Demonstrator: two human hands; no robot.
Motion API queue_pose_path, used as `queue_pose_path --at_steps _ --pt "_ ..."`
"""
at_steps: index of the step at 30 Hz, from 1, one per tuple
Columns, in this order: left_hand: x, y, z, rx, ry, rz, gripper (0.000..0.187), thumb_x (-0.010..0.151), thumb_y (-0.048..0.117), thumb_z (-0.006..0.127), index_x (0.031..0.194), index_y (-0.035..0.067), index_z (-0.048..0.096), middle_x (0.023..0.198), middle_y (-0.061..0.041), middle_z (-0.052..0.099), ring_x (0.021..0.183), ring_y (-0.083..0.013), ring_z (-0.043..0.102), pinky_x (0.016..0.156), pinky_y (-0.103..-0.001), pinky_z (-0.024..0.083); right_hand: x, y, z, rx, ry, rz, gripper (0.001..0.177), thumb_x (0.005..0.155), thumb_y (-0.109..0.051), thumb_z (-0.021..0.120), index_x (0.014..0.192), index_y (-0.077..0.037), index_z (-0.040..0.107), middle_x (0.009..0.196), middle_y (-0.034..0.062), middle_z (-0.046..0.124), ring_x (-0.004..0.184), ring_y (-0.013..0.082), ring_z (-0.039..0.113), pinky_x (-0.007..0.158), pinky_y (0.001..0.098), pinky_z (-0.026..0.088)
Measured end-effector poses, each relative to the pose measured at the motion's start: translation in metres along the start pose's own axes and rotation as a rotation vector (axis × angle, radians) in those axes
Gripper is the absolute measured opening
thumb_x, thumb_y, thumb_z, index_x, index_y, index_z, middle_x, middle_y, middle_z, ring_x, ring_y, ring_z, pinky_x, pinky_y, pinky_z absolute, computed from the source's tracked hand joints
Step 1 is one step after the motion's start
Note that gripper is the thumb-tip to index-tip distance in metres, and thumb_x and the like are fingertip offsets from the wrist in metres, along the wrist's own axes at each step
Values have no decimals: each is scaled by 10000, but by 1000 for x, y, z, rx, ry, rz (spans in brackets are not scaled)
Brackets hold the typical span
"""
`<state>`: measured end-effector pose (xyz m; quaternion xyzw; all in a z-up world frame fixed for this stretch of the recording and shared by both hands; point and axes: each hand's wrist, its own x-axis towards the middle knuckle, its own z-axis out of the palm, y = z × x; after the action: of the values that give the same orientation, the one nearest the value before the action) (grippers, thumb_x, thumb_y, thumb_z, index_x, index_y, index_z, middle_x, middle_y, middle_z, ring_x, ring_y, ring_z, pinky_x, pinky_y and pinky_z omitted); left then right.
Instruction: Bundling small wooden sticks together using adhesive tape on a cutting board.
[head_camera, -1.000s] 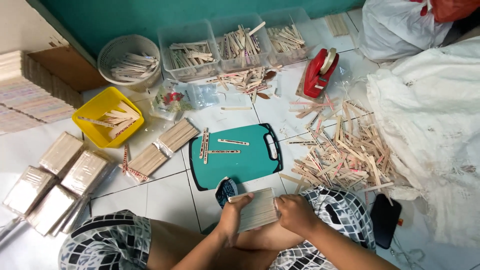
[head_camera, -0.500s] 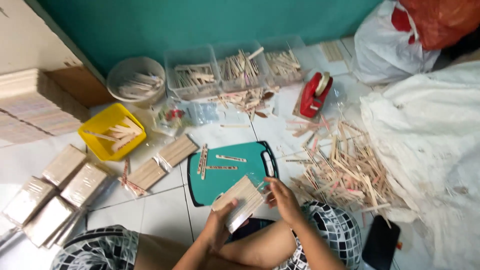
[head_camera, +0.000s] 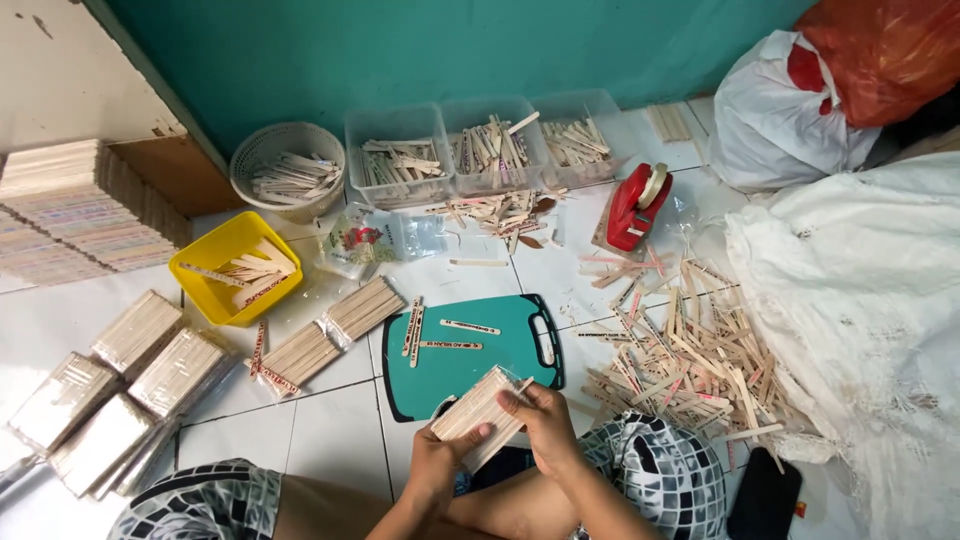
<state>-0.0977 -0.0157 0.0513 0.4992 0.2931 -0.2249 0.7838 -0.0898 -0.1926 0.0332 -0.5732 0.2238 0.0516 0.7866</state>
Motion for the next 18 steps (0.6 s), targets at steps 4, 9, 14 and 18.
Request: queue_pose_path --at_steps 4,9,14,18 --pt "6 -2 0 -28 -23 -37 390 758 -102 829 1116 -196 706 912 -310 766 738 -328 701 694 -367 552 -5 -6 0 -3 37 -29 144 834 -4 802 954 71 774 819 133 750 719 171 635 742 281 489" --pt "10 13 -11 170 -202 115 598 701 -45 866 1276 -12 704 1175 -218 748 999 -325 744 905 -424 635 4 -16 -12 -341 -249 -256 170 889 -118 777 1008 2 764 737 38 711 595 68 528 562 219 422" --pt "19 14 -14 574 -327 369 474 676 25 912 1113 30 727 940 -77 743 820 -160 644 771 -299 526 -3 -22 -3 -630 -281 -298 338 770 -55 866 1086 -120 764 809 5 725 657 79 626 598 235 513" --pt "14 12 -5 561 -277 356 375 740 106 900 1086 13 788 857 -81 807 695 -114 685 673 -244 596 -9 -17 2 -400 -249 -247 410 800 -37 834 1184 -55 691 860 71 695 735 118 601 685 241 501"
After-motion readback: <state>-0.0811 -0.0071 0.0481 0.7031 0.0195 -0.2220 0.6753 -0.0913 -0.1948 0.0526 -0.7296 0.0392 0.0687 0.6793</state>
